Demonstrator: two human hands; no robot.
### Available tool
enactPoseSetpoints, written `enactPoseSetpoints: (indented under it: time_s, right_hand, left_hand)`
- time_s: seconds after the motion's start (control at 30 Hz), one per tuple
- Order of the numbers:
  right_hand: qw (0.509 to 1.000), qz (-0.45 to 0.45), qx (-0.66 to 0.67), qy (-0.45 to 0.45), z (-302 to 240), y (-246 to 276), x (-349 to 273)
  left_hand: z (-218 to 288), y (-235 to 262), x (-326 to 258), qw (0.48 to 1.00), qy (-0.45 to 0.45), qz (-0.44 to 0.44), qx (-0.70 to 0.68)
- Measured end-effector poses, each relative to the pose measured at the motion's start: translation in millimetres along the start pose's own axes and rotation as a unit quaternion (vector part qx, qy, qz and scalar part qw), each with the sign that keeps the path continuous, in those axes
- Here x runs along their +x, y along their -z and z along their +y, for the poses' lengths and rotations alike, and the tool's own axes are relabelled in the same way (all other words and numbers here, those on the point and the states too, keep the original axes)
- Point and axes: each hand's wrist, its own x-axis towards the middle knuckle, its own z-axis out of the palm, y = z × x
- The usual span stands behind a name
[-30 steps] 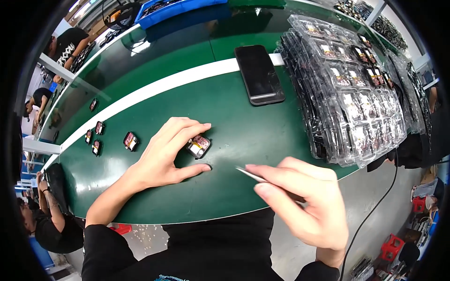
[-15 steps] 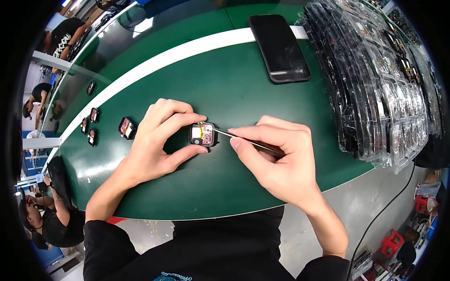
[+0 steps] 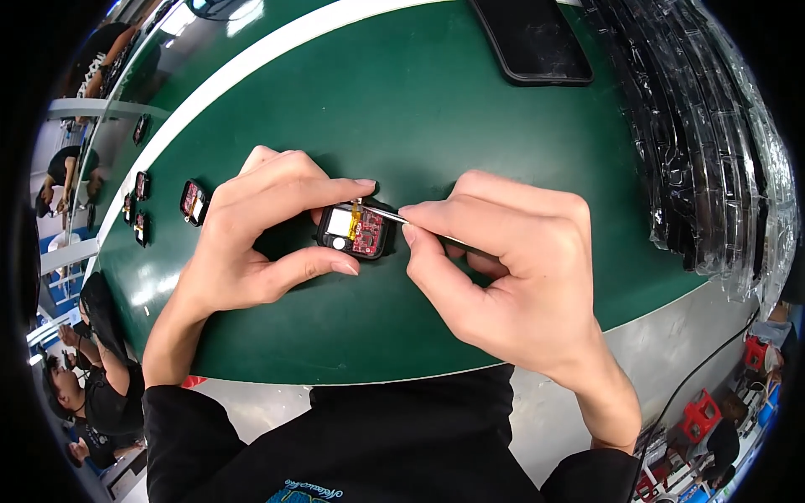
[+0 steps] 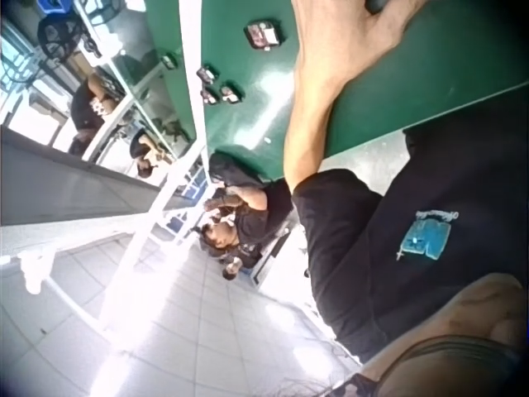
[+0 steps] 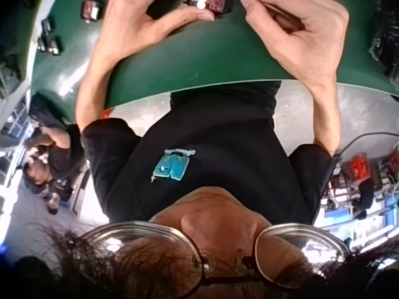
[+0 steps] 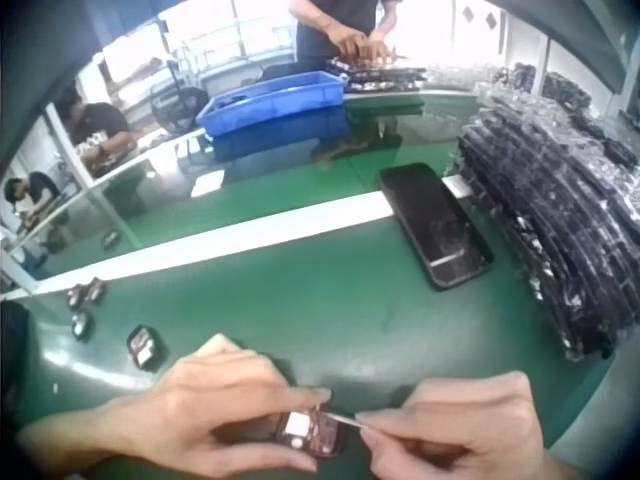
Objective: Assembling small electronic modules using tweezers at a workshop station.
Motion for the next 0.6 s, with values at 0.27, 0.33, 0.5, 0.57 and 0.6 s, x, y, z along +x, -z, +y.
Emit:
enactPoseSetpoints:
  time_s: [0.27,0.33,0.5,0.57,0.6]
  right_hand:
    - [1.0,0.01,-0.003,0.005,1.2,-2.3,-2.1]
    - [1.0,0.004,-0.01,0.014,1.5,-0.8,-1.7]
    - [0.999,0.014,-0.008,0.028,1.5,0.1,-3.0]
    - [0.999,0.02,-0.01,0.037,0.5,0.1,-4.8]
    - [0.996,0.037,-0.044,0.062,0.5,-1.2,-6.7]
  left_hand:
    - [0.8,0.8,0.6,1.0,0.006,-0.007,0.004]
    - [-0.5,1.0,0.5,1.0,-0.003,-0.007,0.01]
    - [3.7,0.4,2.0,1.0,0.011,-0.003,0.021]
    - [3.2,-0.7,0.8,1.0,0.025,0.011,-0.003]
    - [2.8,-0.8,0.9,1.0,0.024,0.011,-0.003]
